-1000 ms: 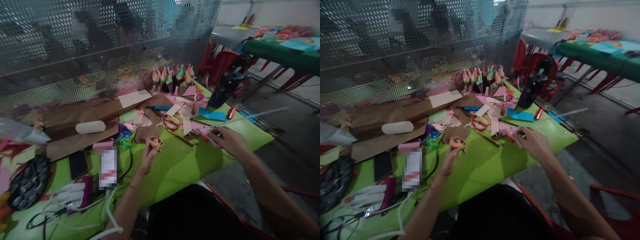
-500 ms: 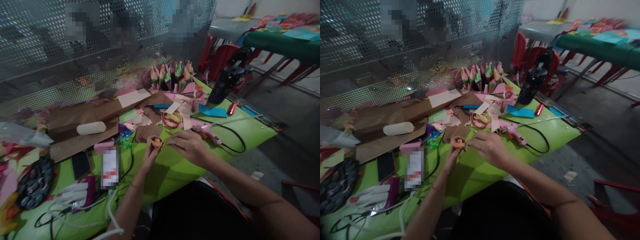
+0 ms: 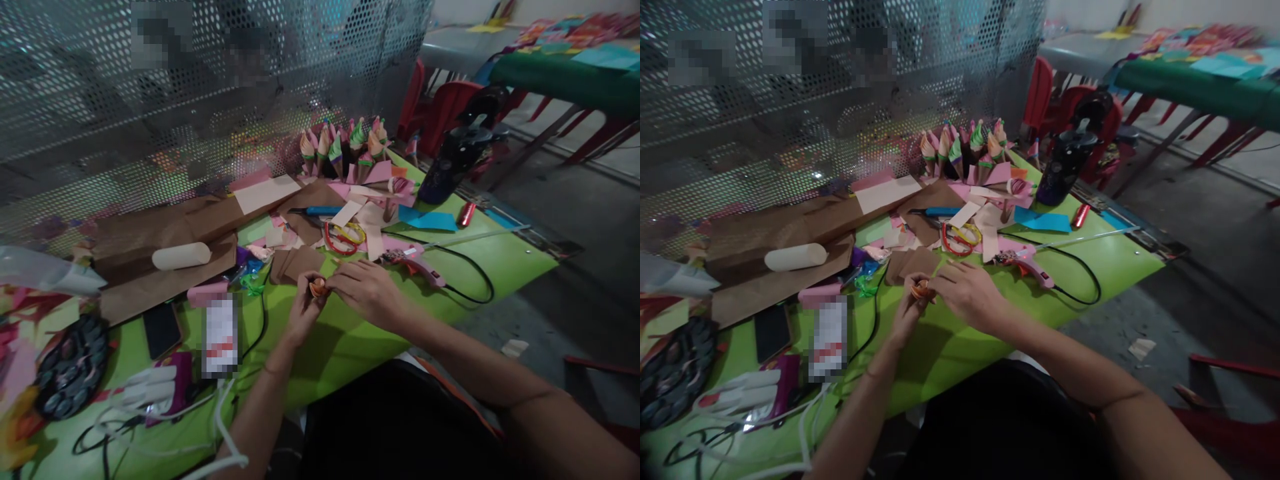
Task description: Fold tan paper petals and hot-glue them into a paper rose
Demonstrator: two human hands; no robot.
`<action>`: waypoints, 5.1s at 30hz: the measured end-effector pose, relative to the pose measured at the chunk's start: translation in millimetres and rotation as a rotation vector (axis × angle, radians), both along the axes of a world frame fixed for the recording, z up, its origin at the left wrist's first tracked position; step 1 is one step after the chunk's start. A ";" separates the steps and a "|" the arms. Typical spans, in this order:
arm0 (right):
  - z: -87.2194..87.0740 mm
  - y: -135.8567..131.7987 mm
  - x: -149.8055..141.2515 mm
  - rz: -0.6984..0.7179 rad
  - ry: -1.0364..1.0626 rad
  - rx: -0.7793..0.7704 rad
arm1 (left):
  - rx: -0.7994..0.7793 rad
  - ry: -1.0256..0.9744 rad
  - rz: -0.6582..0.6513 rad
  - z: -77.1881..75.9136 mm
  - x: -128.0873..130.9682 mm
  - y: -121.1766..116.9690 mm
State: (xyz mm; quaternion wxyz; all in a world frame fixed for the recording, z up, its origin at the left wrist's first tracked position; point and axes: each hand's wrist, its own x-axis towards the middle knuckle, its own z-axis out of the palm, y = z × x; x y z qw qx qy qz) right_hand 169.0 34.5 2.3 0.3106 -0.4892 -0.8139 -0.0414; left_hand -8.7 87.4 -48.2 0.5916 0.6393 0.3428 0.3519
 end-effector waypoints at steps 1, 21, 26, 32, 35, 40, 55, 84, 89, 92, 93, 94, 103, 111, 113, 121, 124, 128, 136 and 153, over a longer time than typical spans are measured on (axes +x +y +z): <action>-1.4 -0.1 -0.9 -0.008 0.024 -0.001 | 0.007 -0.004 0.001 -1.2 0.3 0.2; -9.2 -7.2 -21.0 -0.125 0.687 -0.230 | 0.287 -0.018 0.182 -0.4 2.2 -5.7; -8.3 -8.0 -23.6 -0.133 0.702 -0.252 | 0.320 0.021 0.182 4.4 2.4 -6.5; -7.0 -7.5 -24.4 -0.156 0.722 -0.278 | 0.372 0.068 0.174 4.7 2.0 -6.5; -7.9 -6.6 -24.5 -0.170 0.723 -0.306 | 0.390 0.083 0.154 6.0 2.2 -7.3; -9.7 -5.4 -22.9 -0.210 0.645 -0.299 | 0.393 0.082 0.135 6.0 2.8 -7.5; -6.0 -8.0 -19.5 -0.242 0.285 -0.178 | 0.395 0.035 0.050 6.5 0.4 -9.1; 3.4 -11.5 -15.8 -0.251 0.148 -0.165 | 0.562 0.011 -0.009 5.9 1.2 -9.2; 1.1 -11.0 -15.8 -0.258 0.165 -0.166 | 0.566 0.019 -0.014 7.3 1.1 -9.4; 1.2 -11.0 -15.9 -0.272 0.171 -0.175 | 0.564 0.023 -0.020 6.9 0.5 -9.4; 1.4 -11.1 -16.0 -0.274 0.171 -0.180 | 0.562 0.025 -0.019 6.4 0.3 -9.4; 1.6 -11.2 -16.0 -0.276 0.170 -0.184 | 0.560 0.027 -0.017 6.0 0.1 -9.5; 1.4 -12.1 -16.9 -0.290 0.174 -0.222 | 0.560 0.032 -0.005 7.7 2.3 -8.9; 1.9 -12.8 -13.7 -0.259 0.276 -0.244 | 0.461 0.000 0.010 6.0 1.0 -10.1; 2.1 -12.6 -12.4 -0.262 0.312 -0.235 | 0.421 0.004 0.015 6.0 0.3 -11.1; 2.5 -12.1 -7.3 -0.183 0.453 -0.222 | 0.384 -0.009 0.047 5.4 1.7 -12.3; 2.8 -14.0 -6.0 -0.149 0.512 -0.213 | 0.370 -0.013 0.070 4.3 2.5 -11.3; 0.4 -16.9 -6.4 -0.058 0.527 -0.140 | 0.359 -0.019 0.080 4.5 2.6 -10.6; -5.5 -15.0 -11.5 0.005 0.328 0.001 | 0.312 -0.055 0.045 3.6 1.1 -11.5; -4.2 -15.1 -7.4 0.047 0.249 0.141 | 0.321 -0.079 0.013 5.6 2.4 -12.8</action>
